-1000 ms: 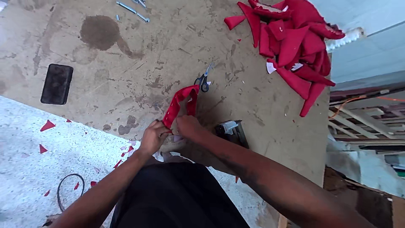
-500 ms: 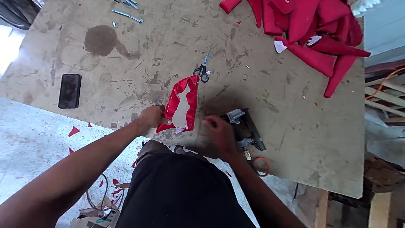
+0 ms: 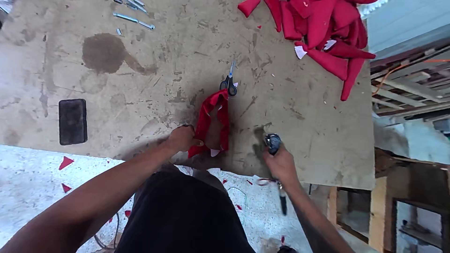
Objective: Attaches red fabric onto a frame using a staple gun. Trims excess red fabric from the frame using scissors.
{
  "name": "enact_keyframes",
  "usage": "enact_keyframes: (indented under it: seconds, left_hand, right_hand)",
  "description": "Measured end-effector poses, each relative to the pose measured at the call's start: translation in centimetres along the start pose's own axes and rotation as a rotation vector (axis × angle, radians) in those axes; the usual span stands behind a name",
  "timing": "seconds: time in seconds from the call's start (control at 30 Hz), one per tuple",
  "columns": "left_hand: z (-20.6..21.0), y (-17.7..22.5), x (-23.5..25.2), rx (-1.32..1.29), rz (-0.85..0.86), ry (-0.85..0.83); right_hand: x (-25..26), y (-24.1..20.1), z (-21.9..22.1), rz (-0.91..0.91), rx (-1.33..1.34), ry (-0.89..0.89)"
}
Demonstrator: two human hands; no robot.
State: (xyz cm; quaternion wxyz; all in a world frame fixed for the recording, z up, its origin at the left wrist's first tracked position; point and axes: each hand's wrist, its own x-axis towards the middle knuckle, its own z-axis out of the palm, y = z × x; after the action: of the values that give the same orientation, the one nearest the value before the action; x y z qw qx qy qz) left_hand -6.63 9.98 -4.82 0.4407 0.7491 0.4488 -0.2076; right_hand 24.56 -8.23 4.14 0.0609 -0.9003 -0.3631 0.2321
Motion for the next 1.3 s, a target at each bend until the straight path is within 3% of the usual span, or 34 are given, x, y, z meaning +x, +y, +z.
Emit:
enact_keyframes:
  seconds: [0.1,0.2,0.4,0.63,1.0,1.3]
  left_hand:
    - [-0.2,-0.3,-0.2,-0.008,0.002,-0.053]
    - [-0.6,-0.2,-0.3,-0.040,0.008,-0.094]
    - [-1.3,-0.3,-0.7,-0.052,0.009,-0.116]
    - [-1.3,-0.5,-0.8,-0.050,0.041,-0.101]
    - [-1.3,-0.4,-1.5,-0.007,0.034,-0.108]
    - [-1.0,-0.4,-1.9,0.008,0.050,-0.067]
  right_hand:
    - [-7.9,-5.0,1.6,-0.041,0.180,-0.173]
    - [-12.7,-8.4,6.2,-0.198,0.171,-0.151]
    - [-12.7,-11.0,9.1,-0.253,0.083,-0.081]
    - [-13.7,-12.3,9.3,-0.192,0.070,-0.176]
    - [-16.2,-13.5,10.9,-0.240,0.024,-0.235]
    - [-18.9,-10.2,10.0,-0.267,0.152,-0.121]
